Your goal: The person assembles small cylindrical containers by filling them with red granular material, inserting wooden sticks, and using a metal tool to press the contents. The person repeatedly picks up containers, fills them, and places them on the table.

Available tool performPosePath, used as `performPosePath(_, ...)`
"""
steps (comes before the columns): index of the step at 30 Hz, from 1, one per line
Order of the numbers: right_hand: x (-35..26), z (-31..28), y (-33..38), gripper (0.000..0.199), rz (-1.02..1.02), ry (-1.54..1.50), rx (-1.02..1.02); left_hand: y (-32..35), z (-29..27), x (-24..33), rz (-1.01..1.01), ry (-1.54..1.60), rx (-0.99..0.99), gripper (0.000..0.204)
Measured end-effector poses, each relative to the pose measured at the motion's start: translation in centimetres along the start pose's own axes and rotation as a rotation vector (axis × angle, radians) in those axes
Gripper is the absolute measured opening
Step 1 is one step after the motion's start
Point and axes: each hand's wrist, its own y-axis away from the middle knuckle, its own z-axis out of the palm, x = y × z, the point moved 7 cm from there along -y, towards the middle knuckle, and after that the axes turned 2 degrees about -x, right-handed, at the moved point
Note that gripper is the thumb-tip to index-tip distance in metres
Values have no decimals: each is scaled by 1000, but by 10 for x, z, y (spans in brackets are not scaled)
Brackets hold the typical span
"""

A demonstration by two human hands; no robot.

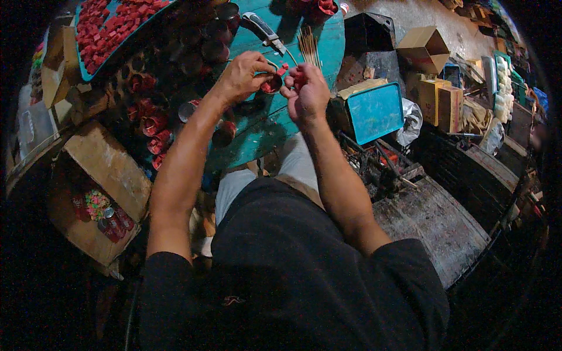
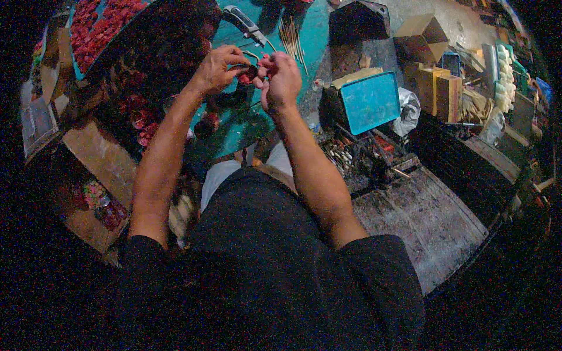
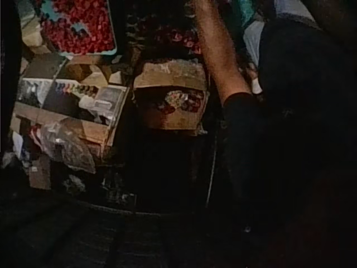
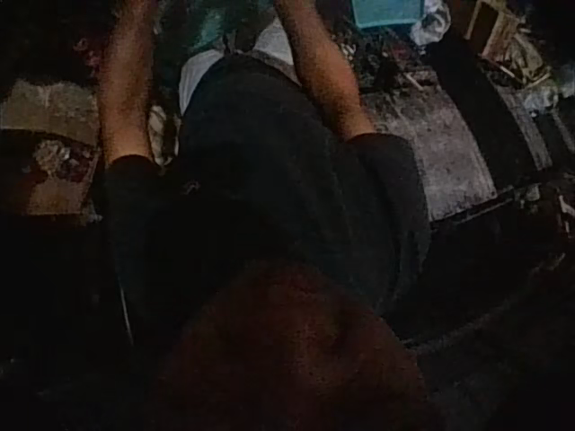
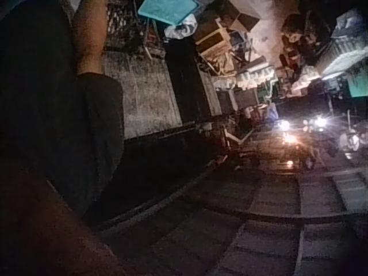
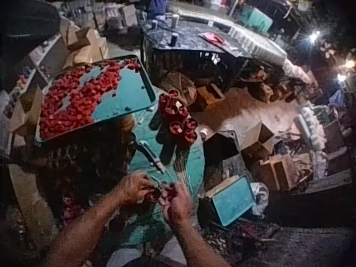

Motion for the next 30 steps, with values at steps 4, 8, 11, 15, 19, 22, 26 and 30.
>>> performPosePath(4,-18,18,-2,20,-324,1062,-304,1,5,-5,17,47,15,27)
performPosePath(8,-31,54,19,20,-458,1423,-453,3,8,-11,58,16,36,28)
performPosePath(11,-20,36,10,22,-471,1432,-351,5,9,0,57,-28,35,30)
performPosePath(15,-22,31,8,32,-533,1309,-323,21,7,25,29,-154,167,34)
performPosePath(19,-30,43,8,37,-569,1338,-411,49,9,42,-217,-141,431,37)
performPosePath(22,-38,46,7,40,-523,1279,-414,68,25,37,-367,-88,520,45)
performPosePath(26,-32,23,-5,37,-467,1322,-391,67,36,46,-400,-125,520,54)
performPosePath(30,-66,37,-11,28,-407,1244,-384,62,34,59,-397,-143,527,46)
